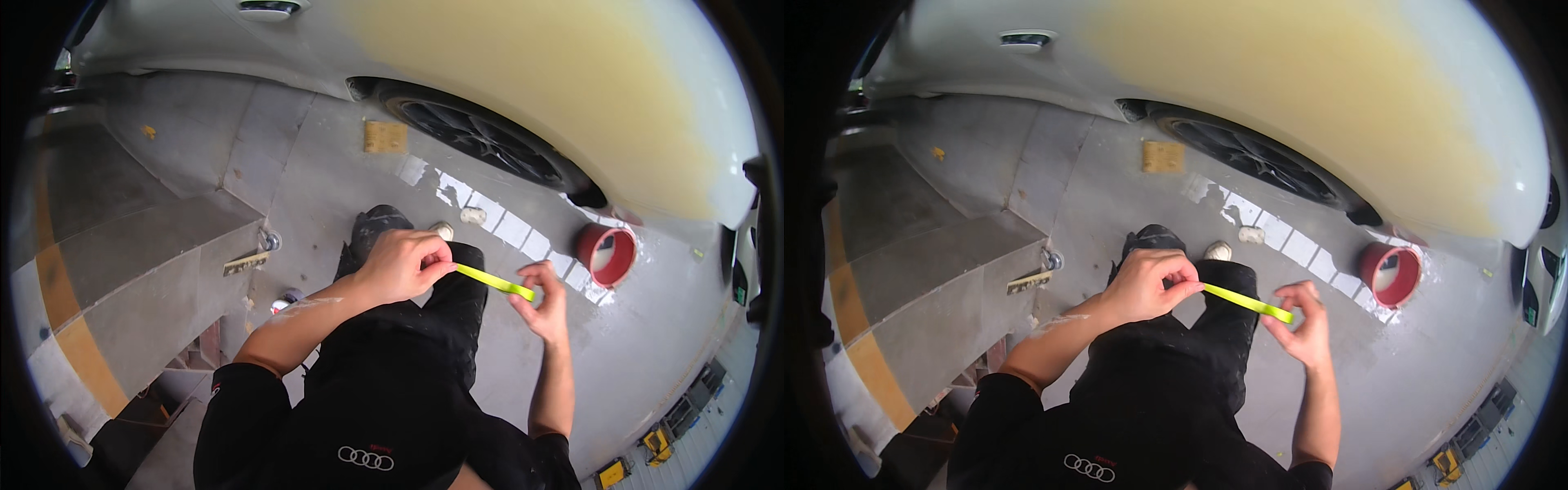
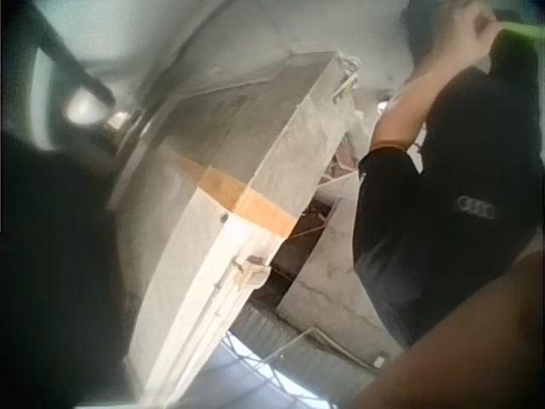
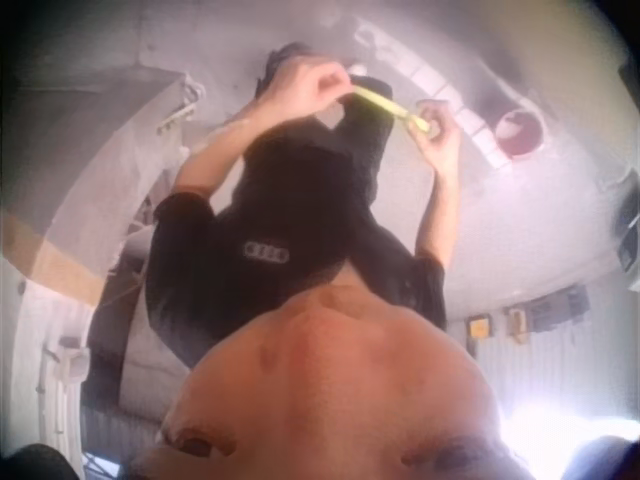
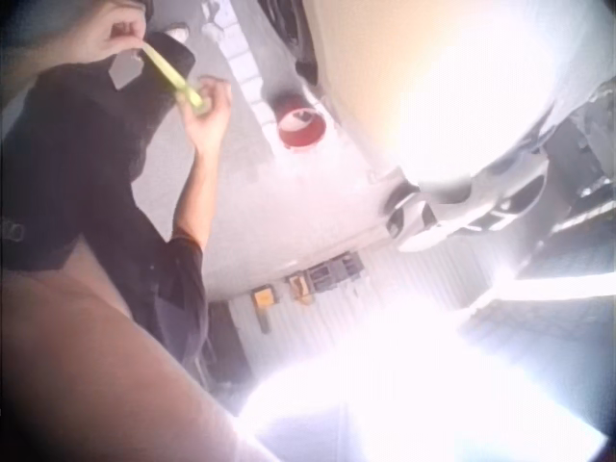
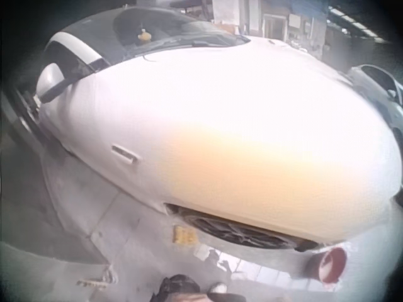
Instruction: The person applies yellow masking tape along the lower edge of a white car's side panel, then uses a green sanding block to sand the taped area. The person repeatedly dips the sanding block into a red bucket of water during the process.
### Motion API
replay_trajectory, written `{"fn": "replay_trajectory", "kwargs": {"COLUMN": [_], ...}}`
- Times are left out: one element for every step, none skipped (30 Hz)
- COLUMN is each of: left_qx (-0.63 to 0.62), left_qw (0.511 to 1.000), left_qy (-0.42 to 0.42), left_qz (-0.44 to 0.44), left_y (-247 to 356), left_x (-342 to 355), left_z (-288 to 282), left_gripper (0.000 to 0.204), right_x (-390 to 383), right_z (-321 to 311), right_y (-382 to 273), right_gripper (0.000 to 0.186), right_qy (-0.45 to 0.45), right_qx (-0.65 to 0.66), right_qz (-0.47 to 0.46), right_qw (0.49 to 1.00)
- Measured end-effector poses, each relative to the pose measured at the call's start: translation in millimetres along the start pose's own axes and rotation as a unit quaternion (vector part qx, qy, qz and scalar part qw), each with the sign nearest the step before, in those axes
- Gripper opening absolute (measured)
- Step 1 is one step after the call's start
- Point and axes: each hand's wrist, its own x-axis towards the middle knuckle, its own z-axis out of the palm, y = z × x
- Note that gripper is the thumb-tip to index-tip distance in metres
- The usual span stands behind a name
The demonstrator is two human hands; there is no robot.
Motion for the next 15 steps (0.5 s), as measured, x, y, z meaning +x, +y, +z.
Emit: {"fn": "replay_trajectory", "kwargs": {"left_qx": [-0.006,-0.012,-0.017,0.001,0.006,0.006,0.009,0.016,0.017,0.007,0.019,0.028,0.022,0.020,0.005], "left_qw": [1.000,0.999,0.998,0.995,0.993,0.989,0.982,0.976,0.969,0.958,0.947,0.939,0.925,0.914,0.904], "left_qy": [0.015,0.033,0.054,0.073,0.087,0.105,0.137,0.160,0.195,0.220,0.235,0.252,0.269,0.293,0.320], "left_qz": [0.014,0.032,0.039,0.067,0.080,0.100,0.129,0.146,0.154,0.186,0.217,0.231,0.267,0.281,0.283], "left_y": [-20,-40,-61,-83,-103,-123,-139,-154,-166,-175,-181,-186,-190,-192,-195], "left_x": [14,28,41,54,67,79,90,99,108,116,123,130,137,143,149], "left_z": [0,-1,-3,-7,-11,-17,-24,-33,-42,-50,-58,-64,-71,-75,-80], "left_gripper": [0.017,0.016,0.016,0.014,0.013,0.013,0.012,0.012,0.012,0.012,0.012,0.012,0.012,0.011,0.010], "right_x": [11,21,32,44,56,67,76,85,92,98,100,101,99,96,91], "right_z": [-4,-7,-10,-13,-18,-22,-26,-31,-40,-48,-59,-71,-85,-100,-115], "right_y": [21,42,63,81,98,112,123,133,139,145,148,151,152,152,151], "right_gripper": [0.045,0.046,0.046,0.047,0.047,0.047,0.047,0.048,0.049,0.050,0.050,0.049,0.048,0.048,0.047], "right_qy": [0.011,0.021,0.031,0.038,0.049,0.066,0.082,0.093,0.110,0.119,0.139,0.160,0.172,0.186,0.203], "right_qx": [0.025,0.043,0.042,0.036,0.025,0.007,0.021,0.027,-0.013,-0.053,-0.074,-0.082,-0.102,-0.122,-0.146], "right_qz": [0.008,0.013,0.013,0.006,-0.009,-0.031,-0.034,-0.045,-0.078,-0.114,-0.125,-0.118,-0.131,-0.143,-0.166], "right_qw": [1.000,0.999,0.999,0.999,0.998,0.997,0.996,0.994,0.991,0.985,0.980,0.977,0.971,0.964,0.954]}}
